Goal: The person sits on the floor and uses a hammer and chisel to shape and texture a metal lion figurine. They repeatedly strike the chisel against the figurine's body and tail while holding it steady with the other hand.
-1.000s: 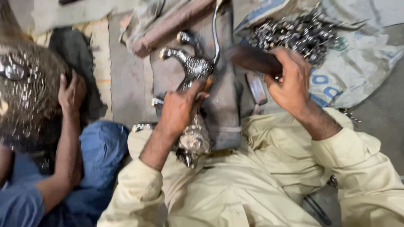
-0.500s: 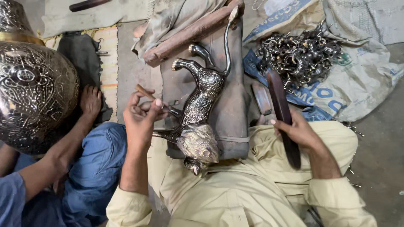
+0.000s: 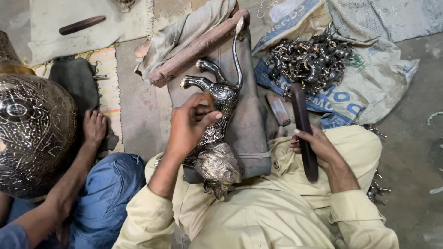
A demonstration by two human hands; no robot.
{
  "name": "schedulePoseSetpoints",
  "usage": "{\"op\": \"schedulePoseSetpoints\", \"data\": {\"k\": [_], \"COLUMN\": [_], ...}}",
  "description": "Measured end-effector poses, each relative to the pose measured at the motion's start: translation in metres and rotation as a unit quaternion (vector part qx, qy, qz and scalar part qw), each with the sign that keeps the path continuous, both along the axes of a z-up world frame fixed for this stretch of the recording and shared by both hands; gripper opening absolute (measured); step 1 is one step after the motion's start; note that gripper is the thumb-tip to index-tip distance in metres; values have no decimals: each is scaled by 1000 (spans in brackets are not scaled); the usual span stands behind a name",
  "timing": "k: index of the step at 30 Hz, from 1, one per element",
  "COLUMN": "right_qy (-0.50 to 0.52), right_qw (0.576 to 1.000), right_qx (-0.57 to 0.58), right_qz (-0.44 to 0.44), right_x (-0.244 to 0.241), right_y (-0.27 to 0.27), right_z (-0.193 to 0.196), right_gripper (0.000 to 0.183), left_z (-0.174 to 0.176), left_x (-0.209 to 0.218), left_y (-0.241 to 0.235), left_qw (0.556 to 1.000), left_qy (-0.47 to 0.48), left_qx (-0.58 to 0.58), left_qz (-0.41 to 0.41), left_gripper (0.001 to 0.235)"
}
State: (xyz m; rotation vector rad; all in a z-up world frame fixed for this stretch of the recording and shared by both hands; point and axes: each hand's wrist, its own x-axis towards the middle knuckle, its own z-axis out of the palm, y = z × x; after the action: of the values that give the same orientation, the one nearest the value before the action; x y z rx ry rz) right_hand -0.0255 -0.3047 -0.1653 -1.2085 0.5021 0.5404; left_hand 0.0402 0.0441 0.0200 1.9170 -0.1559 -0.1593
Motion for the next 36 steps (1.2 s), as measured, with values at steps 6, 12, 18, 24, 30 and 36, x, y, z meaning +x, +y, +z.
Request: {"op": "schedulePoseSetpoints", "data": {"k": [6, 12, 18, 24, 30, 36], "right_qy": [-95, -311, -500, -565, -572, -522], "right_qw": [994, 895, 734, 612, 613, 667], "right_qx": [-40, -313, -456, -517, -511, -504], "right_qz": [43, 59, 65, 197, 188, 170], "right_x": [5, 38, 72, 98, 97, 98], "right_y": [-6, 12, 24, 21, 18, 18], "right_z": [29, 74, 161, 198, 189, 183], "right_gripper": [47, 35, 41, 47, 45, 40], "left_z": [5, 1, -2, -3, -3, -1], "left_x": [0, -8, -10, -8, -8, -8], "left_y": [-27, -29, -31, -31, -30, -30], "left_qw": [970, 950, 940, 940, 939, 944], "left_qy": [-146, -155, -214, -202, -197, -204], "left_qx": [191, 269, 263, 273, 279, 256], "left_qz": [-36, -27, -30, -35, -36, -36], "left_gripper": [36, 37, 34, 35, 35, 31]}}
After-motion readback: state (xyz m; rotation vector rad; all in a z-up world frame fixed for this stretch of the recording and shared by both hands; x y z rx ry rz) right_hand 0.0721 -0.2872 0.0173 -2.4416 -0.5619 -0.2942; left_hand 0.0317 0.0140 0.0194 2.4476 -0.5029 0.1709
